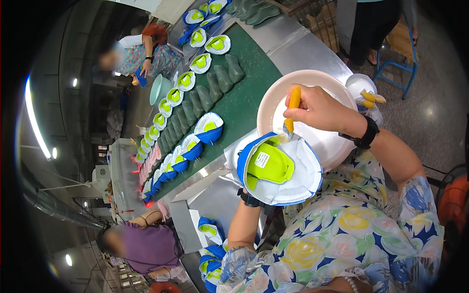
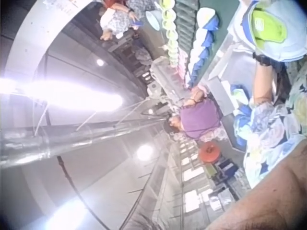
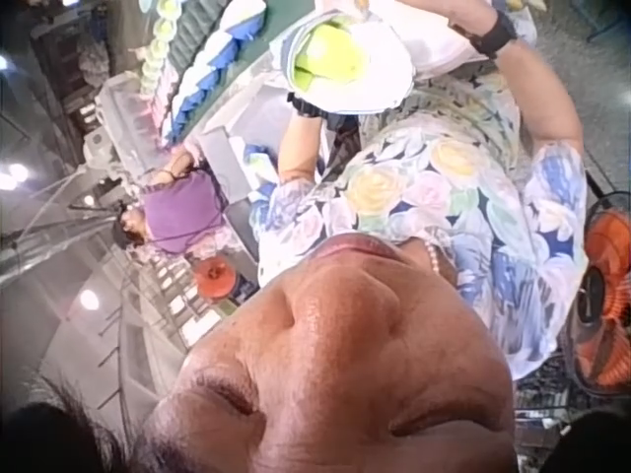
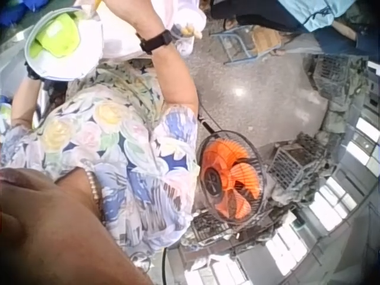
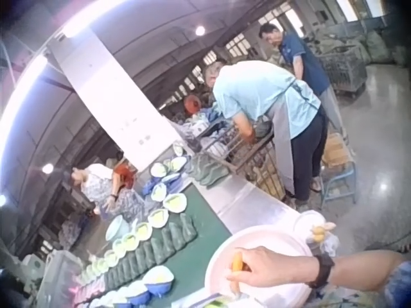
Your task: The recorder uses a brush to apply white glue to the interior and edges of shoe uppers at a manufacturing workstation.
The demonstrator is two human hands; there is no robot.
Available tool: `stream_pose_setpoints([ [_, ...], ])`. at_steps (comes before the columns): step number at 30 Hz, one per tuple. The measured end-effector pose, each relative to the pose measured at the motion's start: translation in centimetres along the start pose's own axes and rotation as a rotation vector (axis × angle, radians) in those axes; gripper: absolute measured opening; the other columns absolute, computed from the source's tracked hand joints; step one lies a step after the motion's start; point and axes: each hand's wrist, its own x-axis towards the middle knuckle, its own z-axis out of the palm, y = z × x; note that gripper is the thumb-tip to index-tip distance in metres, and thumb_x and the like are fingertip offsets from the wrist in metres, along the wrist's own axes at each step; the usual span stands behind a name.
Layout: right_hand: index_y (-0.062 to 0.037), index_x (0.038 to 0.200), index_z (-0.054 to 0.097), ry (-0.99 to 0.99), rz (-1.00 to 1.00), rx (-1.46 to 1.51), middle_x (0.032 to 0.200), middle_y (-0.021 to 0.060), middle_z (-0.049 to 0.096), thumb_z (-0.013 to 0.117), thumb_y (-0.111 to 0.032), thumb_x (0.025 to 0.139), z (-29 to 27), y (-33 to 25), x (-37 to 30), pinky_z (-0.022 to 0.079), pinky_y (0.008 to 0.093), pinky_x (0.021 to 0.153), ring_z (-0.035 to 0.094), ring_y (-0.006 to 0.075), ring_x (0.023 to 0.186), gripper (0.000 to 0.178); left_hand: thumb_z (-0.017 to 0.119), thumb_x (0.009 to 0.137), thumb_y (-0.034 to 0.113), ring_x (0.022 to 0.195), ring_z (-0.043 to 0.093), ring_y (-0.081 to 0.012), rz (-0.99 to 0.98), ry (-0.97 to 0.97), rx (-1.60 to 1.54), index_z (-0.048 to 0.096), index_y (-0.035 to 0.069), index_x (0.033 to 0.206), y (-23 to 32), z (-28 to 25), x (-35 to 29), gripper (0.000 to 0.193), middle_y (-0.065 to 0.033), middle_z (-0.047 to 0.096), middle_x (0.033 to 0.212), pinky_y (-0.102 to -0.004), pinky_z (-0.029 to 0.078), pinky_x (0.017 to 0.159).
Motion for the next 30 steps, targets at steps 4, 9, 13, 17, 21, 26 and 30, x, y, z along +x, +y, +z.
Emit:
stream_pose_setpoints([
  [4, 0.0041, 0.097, 0.062, -0.034, 0.024, -0.014, 0.082, 0.0159, 0.068, 0.071, -0.019, 0.086, -0.7, 0.8, -0.8, 0.052, 0.0322, 0.068, 0.066, 0.0242, 0.071, 0.028, 0.048, 0.103, 0.040, 0.120, 0.060, -0.0282, 0.010, 0.037, -0.086, 0.048, 0.002, 0.142, 0.3, 1.2, -0.3, 0.055, -0.0176, 0.058, 0.134, -0.0423, 0.052, 0.102],
  [9, -0.0026, 0.100, 0.061, 0.155, -0.344, 0.029, 0.095, 0.0115, 0.069, 0.073, -0.007, 0.085, -0.7, -0.6, -2.6, 0.052, 0.0297, 0.080, 0.067, 0.0211, 0.089, 0.019, 0.046, 0.103, 0.040, 0.122, 0.059, -0.0283, 0.003, 0.068, -0.202, 0.048, 0.003, 0.142, 0.0, 2.6, 0.3, 0.053, -0.0179, 0.058, 0.134, -0.0431, 0.050, 0.104],
  [13, -0.0039, 0.101, 0.060, -0.016, -0.857, -0.024, 0.103, 0.0118, 0.068, 0.075, -0.001, 0.081, 1.9, -2.9, -2.1, 0.054, 0.0359, 0.086, 0.067, 0.0289, 0.098, 0.025, 0.049, 0.103, 0.033, 0.119, 0.059, -0.0248, -0.037, 0.101, -0.164, 0.050, 0.004, 0.142, -1.4, -2.5, 0.3, 0.048, -0.0129, 0.057, 0.138, -0.0379, 0.052, 0.099],
  [17, -0.0036, 0.098, 0.060, -0.094, -0.828, -0.142, 0.101, 0.0129, 0.068, 0.075, -0.002, 0.081, 1.8, -0.4, -2.1, 0.054, 0.0375, 0.085, 0.067, 0.0300, 0.096, 0.022, 0.049, 0.103, 0.033, 0.119, 0.059, -0.0247, 0.001, 0.067, -0.056, 0.050, 0.004, 0.142, -1.9, -1.5, 1.0, 0.048, -0.0126, 0.057, 0.138, -0.0378, 0.052, 0.100],
  [21, -0.0015, 0.096, 0.061, -0.032, -0.653, -0.137, 0.095, 0.0130, 0.066, 0.070, -0.010, 0.086, 0.7, 0.2, -2.5, 0.054, 0.0376, 0.077, 0.067, 0.0310, 0.088, 0.016, 0.049, 0.103, 0.032, 0.119, 0.059, -0.0244, 0.095, 0.053, 0.087, 0.050, 0.005, 0.142, -1.4, -0.3, 1.3, 0.048, -0.0123, 0.057, 0.138, -0.0376, 0.052, 0.100],
  [26, -0.0009, 0.097, 0.058, 0.051, -0.210, -0.117, 0.079, 0.0194, 0.066, 0.071, -0.014, 0.087, -0.6, 1.7, -2.7, 0.052, 0.0363, 0.069, 0.067, 0.0340, 0.074, 0.022, 0.049, 0.103, 0.032, 0.119, 0.059, -0.0241, 0.208, 0.023, 0.282, 0.050, 0.005, 0.143, -0.3, 1.3, 0.7, 0.048, -0.0118, 0.057, 0.138, -0.0374, 0.051, 0.101],
  [30, -0.0022, 0.100, 0.060, 0.083, -0.178, -0.084, 0.091, 0.0151, 0.069, 0.070, -0.010, 0.087, -1.1, 1.5, -3.7, 0.053, 0.0343, 0.074, 0.069, 0.0266, 0.084, 0.018, 0.050, 0.103, 0.032, 0.119, 0.059, -0.0239, 0.295, 0.004, 0.433, 0.050, 0.005, 0.143, 1.9, 2.0, -1.3, 0.048, -0.0115, 0.057, 0.138, -0.0373, 0.051, 0.101],
])
